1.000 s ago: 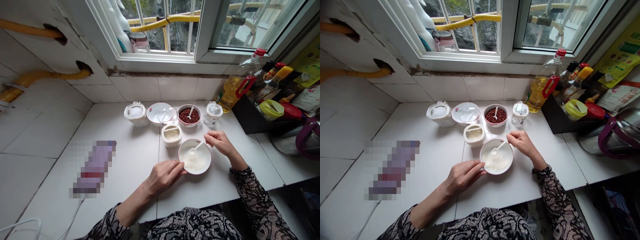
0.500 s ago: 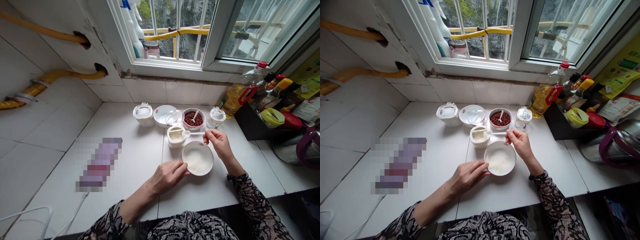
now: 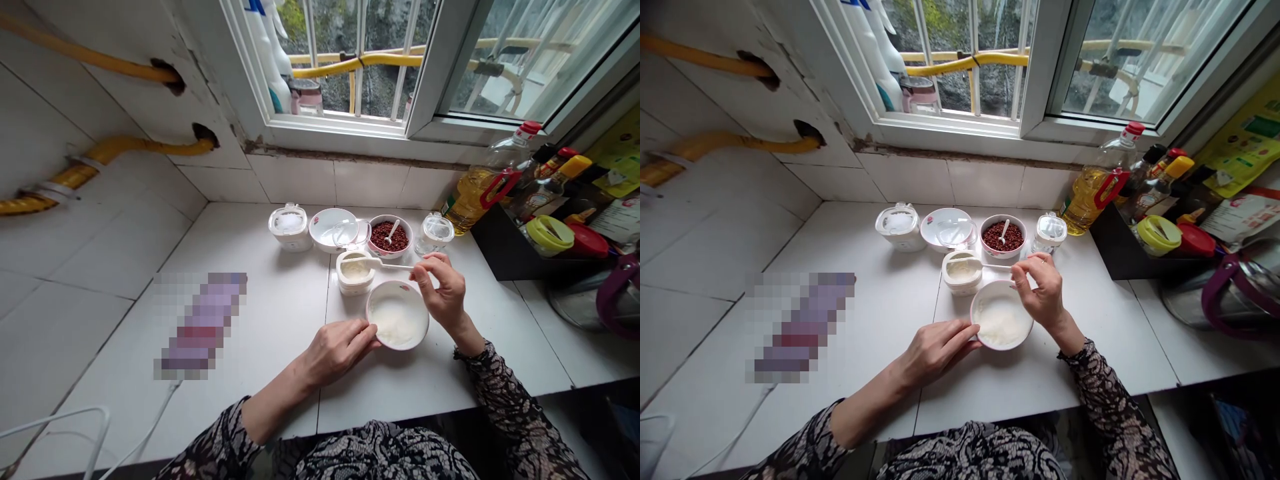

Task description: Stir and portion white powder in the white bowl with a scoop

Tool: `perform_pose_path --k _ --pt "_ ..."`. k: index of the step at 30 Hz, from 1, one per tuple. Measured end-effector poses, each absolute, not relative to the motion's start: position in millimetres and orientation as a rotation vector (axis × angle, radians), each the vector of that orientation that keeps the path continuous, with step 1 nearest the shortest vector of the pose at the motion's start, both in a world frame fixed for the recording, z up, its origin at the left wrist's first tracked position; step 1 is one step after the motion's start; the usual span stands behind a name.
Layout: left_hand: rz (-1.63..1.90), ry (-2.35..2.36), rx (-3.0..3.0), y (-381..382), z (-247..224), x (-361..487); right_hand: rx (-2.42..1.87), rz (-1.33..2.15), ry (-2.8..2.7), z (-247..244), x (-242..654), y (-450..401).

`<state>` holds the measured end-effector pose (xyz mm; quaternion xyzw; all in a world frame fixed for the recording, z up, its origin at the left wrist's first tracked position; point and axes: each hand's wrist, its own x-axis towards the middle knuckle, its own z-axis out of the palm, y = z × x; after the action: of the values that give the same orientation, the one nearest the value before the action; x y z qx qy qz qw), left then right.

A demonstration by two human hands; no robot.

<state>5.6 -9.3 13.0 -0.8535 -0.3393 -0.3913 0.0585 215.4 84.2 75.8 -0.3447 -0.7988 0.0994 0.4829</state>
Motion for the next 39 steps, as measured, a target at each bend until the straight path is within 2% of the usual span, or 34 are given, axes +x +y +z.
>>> perform_pose_path --k 5,13,22,30,39 --pt "-1.2 -1.016 -2.586 -9.1 12.8 5.2 -0.919 0.54 -2.029 80.4 237.2 88.2" --pt "-1.209 -1.024 -2.604 -9.4 13.9 5.1 -0.79 0.416 -2.441 67.2 229.1 84.5" --pt "-1.199 -1.016 -2.59 -9.3 11.0 4.6 -0.956 0.527 -2.231 65.5 233.2 86.9" --pt "-1.181 -0.992 -2.582 -9.3 10.6 4.3 -1.12 0.785 -2.025 63.0 230.5 88.0" --pt "-1.15 -1.0 -2.572 -8.4 12.6 5.9 -1.14 0.953 -1.911 56.0 231.4 92.7"
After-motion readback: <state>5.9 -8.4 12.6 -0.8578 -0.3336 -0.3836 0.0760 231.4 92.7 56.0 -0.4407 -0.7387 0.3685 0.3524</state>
